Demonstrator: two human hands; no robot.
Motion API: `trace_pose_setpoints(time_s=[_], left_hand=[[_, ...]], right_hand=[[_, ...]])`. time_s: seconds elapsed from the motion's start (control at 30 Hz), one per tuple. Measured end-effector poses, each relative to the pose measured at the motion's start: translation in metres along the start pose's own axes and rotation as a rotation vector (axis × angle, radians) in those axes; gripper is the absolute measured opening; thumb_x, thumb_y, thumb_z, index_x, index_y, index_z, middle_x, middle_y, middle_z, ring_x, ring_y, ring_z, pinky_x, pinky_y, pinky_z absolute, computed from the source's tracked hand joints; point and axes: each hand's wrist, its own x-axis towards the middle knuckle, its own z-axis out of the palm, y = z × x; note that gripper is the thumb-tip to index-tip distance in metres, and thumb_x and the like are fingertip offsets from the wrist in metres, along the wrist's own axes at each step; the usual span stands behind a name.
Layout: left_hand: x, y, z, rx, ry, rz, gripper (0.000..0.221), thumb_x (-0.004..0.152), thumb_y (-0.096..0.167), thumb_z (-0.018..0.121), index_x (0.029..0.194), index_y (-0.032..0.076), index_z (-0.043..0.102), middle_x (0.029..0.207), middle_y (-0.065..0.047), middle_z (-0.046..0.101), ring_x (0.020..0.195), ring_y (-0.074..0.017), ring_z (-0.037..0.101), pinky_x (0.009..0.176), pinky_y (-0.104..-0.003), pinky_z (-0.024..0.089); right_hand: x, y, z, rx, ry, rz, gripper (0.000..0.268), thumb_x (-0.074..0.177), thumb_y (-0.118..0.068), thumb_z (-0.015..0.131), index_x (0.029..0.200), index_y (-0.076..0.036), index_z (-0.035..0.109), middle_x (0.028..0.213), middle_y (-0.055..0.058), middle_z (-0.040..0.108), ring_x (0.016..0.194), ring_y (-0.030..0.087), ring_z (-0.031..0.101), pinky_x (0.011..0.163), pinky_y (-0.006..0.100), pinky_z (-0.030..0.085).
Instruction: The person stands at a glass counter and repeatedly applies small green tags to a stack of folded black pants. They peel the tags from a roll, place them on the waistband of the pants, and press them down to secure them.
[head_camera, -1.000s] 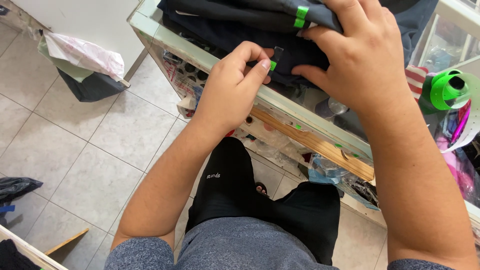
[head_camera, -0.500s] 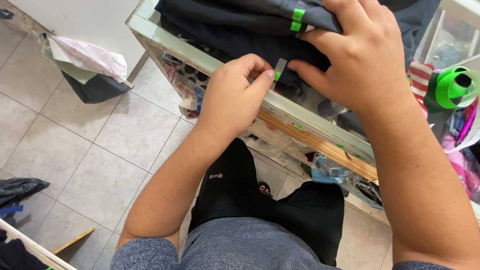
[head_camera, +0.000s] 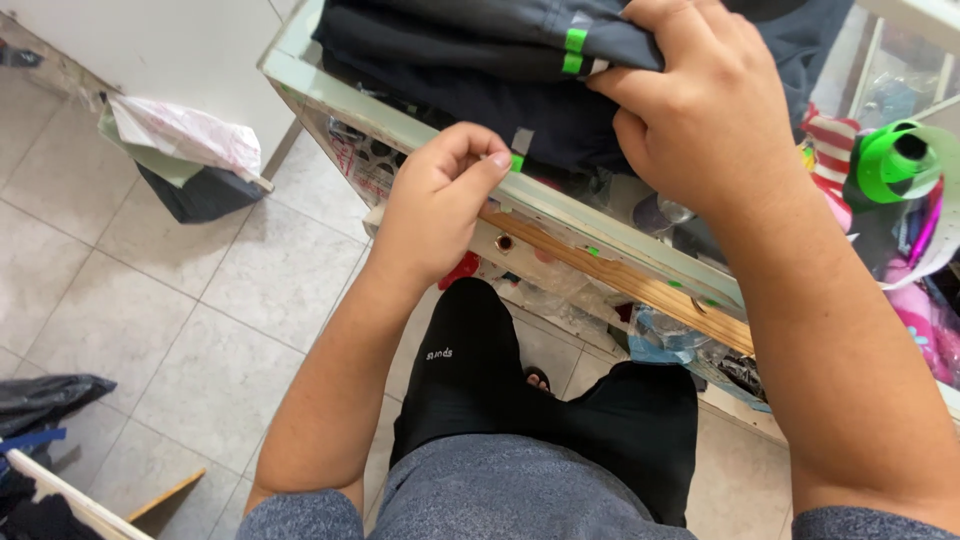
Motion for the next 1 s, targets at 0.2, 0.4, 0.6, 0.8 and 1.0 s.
trace_pose_setpoints(time_s=[0.2,0.4,0.6,0.8,1.0], left_hand=[[-0.001,0.001,-0.012,0.046,-0.009,0.099,0.013,0.087,0.026,0.059,0.086,0.014,0.064,0.090,0.004,0.055,0.064,-0.0058,0.047,0.065,-0.022,0.042],[0.024,0.018,-0.011,0.194,-0.295,0.411,0.011,0.084,0.022,0.054,0.079,0.015,0.061,0.112,-0.007,0.062,0.108,-0.0178,0.058,0.093,-0.034,0.040],[0.047,0.010,-0.008,0.070,-0.338,0.224,0.012,0.086,0.022,0.052,0.081,0.013,0.058,0.082,0.004,0.057,0.079,-0.0083,0.053,0.077,-0.025,0.052],[0.062,-0.023,-0.011,0.058,-0.339,0.488,0.010,0.087,0.021,0.063,0.092,0.013,0.067,0.091,-0.006,0.065,0.098,-0.0166,0.061,0.087,-0.037,0.049],[0.046,-0.013,-0.014,0.074,-0.354,0.463,0.015,0.088,0.026,0.063,0.093,0.012,0.067,0.098,-0.011,0.061,0.107,-0.0232,0.056,0.097,-0.041,0.042]], right_hand=[[0.005,0.000,-0.013,-0.162,0.008,-0.008,0.017,0.087,-0.008,0.064,0.090,-0.023,0.072,0.117,0.005,0.067,0.080,0.023,0.060,0.061,0.034,0.050],[0.014,0.008,-0.018,-0.259,0.063,-0.026,0.014,0.076,-0.014,0.067,0.086,-0.023,0.072,0.117,0.003,0.067,0.092,0.025,0.062,0.072,0.038,0.047],[-0.002,-0.044,-0.020,-0.601,-0.205,0.168,0.006,0.081,-0.025,0.061,0.079,-0.029,0.066,0.086,-0.001,0.053,0.084,0.024,0.051,0.095,0.043,0.031],[-0.011,-0.072,-0.031,-0.217,-0.718,0.628,0.033,0.088,-0.043,0.050,0.100,-0.014,0.061,0.066,0.013,0.069,0.065,0.035,0.072,0.057,0.045,0.051],[-0.048,-0.038,-0.010,-0.260,-0.484,0.656,0.014,0.093,-0.028,0.052,0.085,-0.023,0.063,0.056,0.008,0.063,0.059,0.037,0.069,0.052,0.046,0.053]])
